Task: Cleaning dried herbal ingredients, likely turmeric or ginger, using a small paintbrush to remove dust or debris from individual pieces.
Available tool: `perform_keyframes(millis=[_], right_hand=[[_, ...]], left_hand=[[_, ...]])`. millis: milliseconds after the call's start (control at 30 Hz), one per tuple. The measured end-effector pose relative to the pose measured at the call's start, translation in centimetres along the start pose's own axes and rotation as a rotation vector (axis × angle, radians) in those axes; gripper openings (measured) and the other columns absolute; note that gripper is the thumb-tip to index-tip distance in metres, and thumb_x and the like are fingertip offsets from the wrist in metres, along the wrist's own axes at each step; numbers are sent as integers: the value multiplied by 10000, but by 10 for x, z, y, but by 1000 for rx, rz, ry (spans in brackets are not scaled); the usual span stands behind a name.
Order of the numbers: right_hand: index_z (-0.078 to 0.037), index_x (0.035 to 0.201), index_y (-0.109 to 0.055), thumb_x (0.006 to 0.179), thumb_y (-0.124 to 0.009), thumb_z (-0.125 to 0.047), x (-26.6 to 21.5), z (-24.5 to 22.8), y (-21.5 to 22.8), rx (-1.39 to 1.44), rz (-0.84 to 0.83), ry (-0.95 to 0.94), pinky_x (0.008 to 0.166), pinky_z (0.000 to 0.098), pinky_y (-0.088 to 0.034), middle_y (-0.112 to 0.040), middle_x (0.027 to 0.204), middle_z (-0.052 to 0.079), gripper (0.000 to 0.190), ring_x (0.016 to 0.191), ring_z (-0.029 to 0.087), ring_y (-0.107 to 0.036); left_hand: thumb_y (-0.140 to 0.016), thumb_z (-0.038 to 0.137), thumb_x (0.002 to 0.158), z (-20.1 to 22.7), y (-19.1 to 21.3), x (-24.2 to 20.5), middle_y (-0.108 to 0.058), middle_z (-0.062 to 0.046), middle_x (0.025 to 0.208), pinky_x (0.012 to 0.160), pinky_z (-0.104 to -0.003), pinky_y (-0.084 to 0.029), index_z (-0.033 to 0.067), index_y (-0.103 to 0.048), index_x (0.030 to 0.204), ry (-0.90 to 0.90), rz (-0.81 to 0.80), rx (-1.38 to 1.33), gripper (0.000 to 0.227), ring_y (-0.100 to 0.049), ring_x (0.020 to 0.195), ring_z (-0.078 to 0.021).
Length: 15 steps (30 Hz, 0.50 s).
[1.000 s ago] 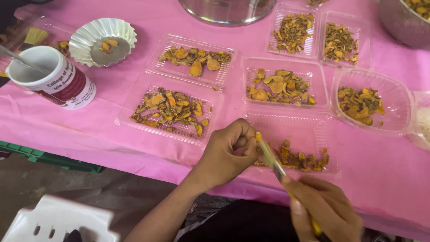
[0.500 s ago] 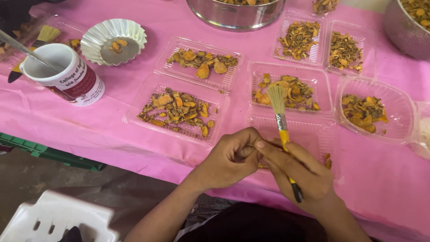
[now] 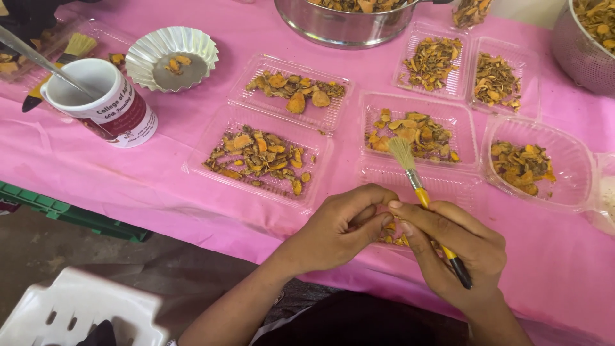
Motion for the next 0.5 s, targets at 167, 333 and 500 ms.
perform_keyframes(millis=[167,333,500], right_hand=[[3,1226,-703,947,-700,6,0,3,0,-70,24,-38,700,190,-536,-668,962,111,279,667,113,-602],[-61,1154,-733,897,-782,-23,-6,14,4,-81,75,-99,507,153,-432,-652,925,87,264,511,52,-460],[-11,1081,-736,888,-759,21,-2,10,3,-24,54,-86,613,195,-493,-680,937,123,197,626,105,-579]], left_hand=[[-573,20,1045,8,-8,1,-479,29,787,609,-248,-350,90,-583,1010,4,-69,-22,79,-379,641,-70],[-553,26,1050,2,-7,1,-525,15,788,612,-244,-379,71,-612,1000,63,-78,-68,89,-437,658,-68],[-554,65,1067,-8,-7,0,-564,11,811,615,-212,-395,50,-616,1084,103,-64,-155,66,-454,673,-42]])
Point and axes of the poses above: each hand's wrist, its own x-axis towards the middle knuckle, its own y-axis out of the back of the hand, z = x × y, the point moved 10 cm from there along x, towards the middle knuckle
